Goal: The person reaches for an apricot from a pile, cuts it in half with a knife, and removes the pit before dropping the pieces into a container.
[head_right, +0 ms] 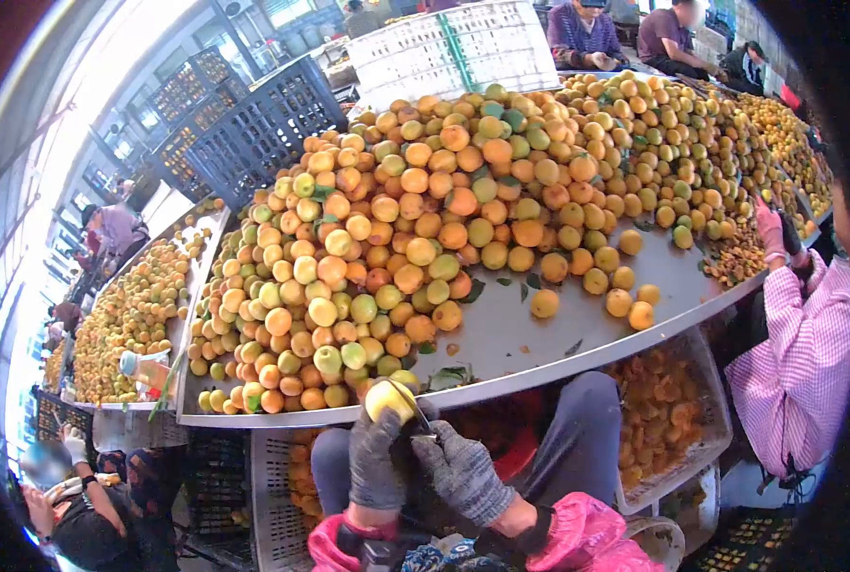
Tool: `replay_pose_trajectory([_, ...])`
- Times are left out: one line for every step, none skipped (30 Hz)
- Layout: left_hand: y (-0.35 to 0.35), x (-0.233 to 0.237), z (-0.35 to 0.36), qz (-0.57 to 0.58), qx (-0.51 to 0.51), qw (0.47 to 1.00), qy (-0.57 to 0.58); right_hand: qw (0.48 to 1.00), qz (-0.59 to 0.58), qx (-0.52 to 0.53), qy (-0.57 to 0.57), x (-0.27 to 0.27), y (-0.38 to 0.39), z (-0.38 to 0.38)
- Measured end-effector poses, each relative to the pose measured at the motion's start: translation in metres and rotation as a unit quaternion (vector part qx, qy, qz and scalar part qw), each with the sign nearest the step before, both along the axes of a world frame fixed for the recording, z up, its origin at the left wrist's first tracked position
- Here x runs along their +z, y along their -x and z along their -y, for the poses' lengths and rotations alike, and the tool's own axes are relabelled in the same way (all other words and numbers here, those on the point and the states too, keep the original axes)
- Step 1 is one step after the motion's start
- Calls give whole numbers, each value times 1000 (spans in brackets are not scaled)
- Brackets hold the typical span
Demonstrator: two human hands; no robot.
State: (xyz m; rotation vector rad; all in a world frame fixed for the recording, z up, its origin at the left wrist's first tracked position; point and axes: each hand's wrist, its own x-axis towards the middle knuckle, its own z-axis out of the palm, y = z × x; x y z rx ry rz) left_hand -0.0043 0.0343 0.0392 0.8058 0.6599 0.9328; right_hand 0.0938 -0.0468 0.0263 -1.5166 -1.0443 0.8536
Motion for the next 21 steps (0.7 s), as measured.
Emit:
replay_pose_trajectory([-6, 2, 14, -14, 10, 1000, -6, 997, 69, -14, -24, -2, 1, 2])
replay_pose_trajectory([-9, 5, 24, 33, 29, 998, 38, 998, 41, -27, -27, 2, 1, 6])
replay_pose_trajectory([-9, 1, 27, 35, 28, 998, 39, 998, 43, -28, -26, 1, 0, 10])
replay_pose_trajectory([-6, -7, 30, 82, -2, 994, 66, 999, 42, -22, -27, -3, -2, 14])
replay_pose_trajectory([-4, -12, 33, 128, -32, 987, 92, 999, 40, -16, -28, -5, -3, 17])
replay_pose_trajectory([-3, -12, 38, 129, -34, 987, 90, 999, 42, -18, -30, -7, -3, 19])
replay_pose_trajectory([-2, -11, 43, 93, -25, 993, 73, 998, 37, -20, -36, -9, -3, 22])
replay_pose_trajectory([-2, -11, 48, 58, -15, 997, 57, 998, 32, -22, -40, -10, -3, 24])
replay_pose_trajectory([-2, -15, 51, 58, -16, 997, 57, 998, 32, -23, -39, -9, -3, 28])
replay_pose_trajectory([-1, -21, 53, 82, -24, 995, 57, 999, 45, -12, -19, -6, -4, 32])
replay_pose_trajectory([-2, -24, 54, 107, -31, 992, 56, 998, 58, -2, 1, -4, -4, 34])
replay_pose_trajectory([-4, -21, 59, 107, -33, 992, 56, 998, 59, -3, 2, -4, -3, 36])
replay_pose_trajectory([-7, -17, 64, 119, -26, 990, 65, 997, 68, -9, -19, -3, -1, 38])
replay_pose_trajectory([-9, -13, 67, 131, -20, 989, 72, 996, 78, -15, -39, -3, 0, 39])
replay_pose_trajectory([-11, -13, 68, 133, -21, 988, 73, 996, 80, -15, -39, -5, -1, 41])
replay_pose_trajectory([-12, -13, 69, 126, -13, 991, 47, 996, 78, -1, -38, -9, -1, 43])
replay_pose_trajectory([-12, -13, 69, 118, -3, 993, 20, 996, 74, 14, -37, -11, -1, 44])
replay_pose_trajectory([-12, -11, 68, 119, -2, 993, 19, 996, 74, 15, -38, -11, -3, 44])
replay_pose_trajectory([-10, -7, 66, 98, -9, 995, 5, 998, 40, 18, -35, -11, -5, 46])
replay_pose_trajectory([-8, -5, 65, 76, -16, 997, -6, 999, 5, 20, -30, -10, -8, 49])
replay_pose_trajectory([-4, -7, 61, 77, -15, 997, -5, 999, 6, 21, -29, -7, -14, 51])
